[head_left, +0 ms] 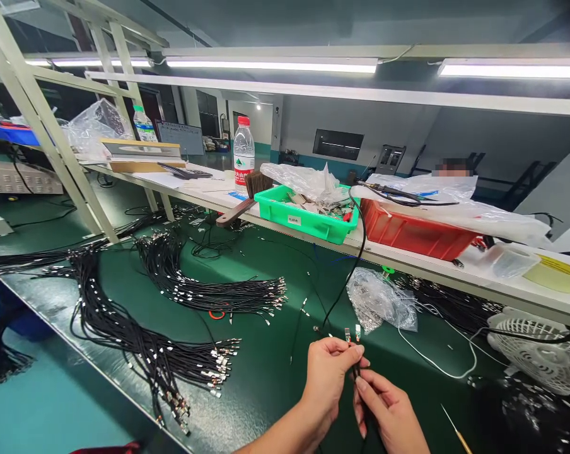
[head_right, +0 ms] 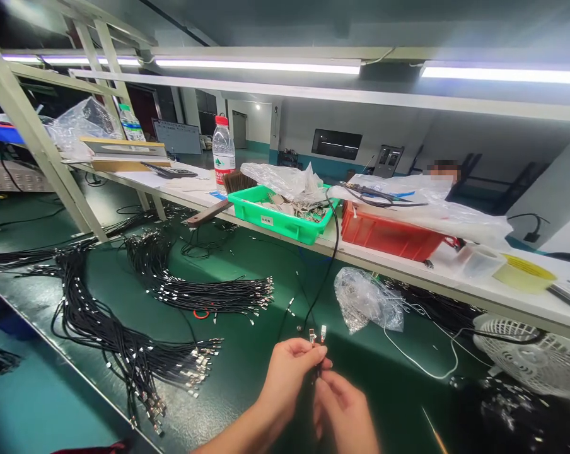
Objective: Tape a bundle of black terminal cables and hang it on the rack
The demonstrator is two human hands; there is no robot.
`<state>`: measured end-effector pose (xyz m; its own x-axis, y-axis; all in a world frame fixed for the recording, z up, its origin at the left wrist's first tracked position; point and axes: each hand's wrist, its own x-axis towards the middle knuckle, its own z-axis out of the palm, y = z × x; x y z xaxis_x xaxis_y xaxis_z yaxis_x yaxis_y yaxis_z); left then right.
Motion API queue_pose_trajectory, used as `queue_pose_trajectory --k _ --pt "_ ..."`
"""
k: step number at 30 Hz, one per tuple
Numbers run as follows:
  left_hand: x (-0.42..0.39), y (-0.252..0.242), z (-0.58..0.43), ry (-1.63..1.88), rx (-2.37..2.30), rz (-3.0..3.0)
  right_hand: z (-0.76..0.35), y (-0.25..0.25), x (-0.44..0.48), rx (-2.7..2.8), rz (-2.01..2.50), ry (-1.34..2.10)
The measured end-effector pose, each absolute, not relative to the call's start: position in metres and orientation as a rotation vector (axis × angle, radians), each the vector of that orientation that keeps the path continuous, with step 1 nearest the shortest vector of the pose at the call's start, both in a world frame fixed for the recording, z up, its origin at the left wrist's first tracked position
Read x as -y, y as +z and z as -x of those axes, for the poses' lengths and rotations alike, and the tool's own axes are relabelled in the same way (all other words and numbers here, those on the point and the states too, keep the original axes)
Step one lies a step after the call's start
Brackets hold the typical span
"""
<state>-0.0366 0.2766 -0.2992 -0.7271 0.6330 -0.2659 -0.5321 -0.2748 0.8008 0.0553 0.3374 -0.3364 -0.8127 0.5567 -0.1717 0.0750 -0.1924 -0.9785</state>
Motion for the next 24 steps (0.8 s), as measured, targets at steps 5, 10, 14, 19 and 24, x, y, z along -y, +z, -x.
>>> queue_pose_trajectory --k 5,10,14,19,24 --pt "-0.277 -0.304 0.038 2.030 -1.267 -0.149 -0.055 -0.331 -0.335 1.794 0.716 2.086" --pt "-0.277 -0.309 0.041 2.006 -1.264 -0.134 -0.053 -0.335 -0.338 1.828 0.741 2.093" --pt "-0.277 -0.314 0.044 1.995 -1.270 -0.117 -0.050 -0.337 -0.337 1.842 0.766 2.076" --pt "-0.274 -0.315 0.046 1.947 -1.244 -0.168 -0.050 -0.338 -0.338 1.837 0.784 2.071" --pt "-0.272 -0.315 0.046 1.927 -1.191 -0.242 -0.053 -0.341 -0.342 1.880 0.775 2.005"
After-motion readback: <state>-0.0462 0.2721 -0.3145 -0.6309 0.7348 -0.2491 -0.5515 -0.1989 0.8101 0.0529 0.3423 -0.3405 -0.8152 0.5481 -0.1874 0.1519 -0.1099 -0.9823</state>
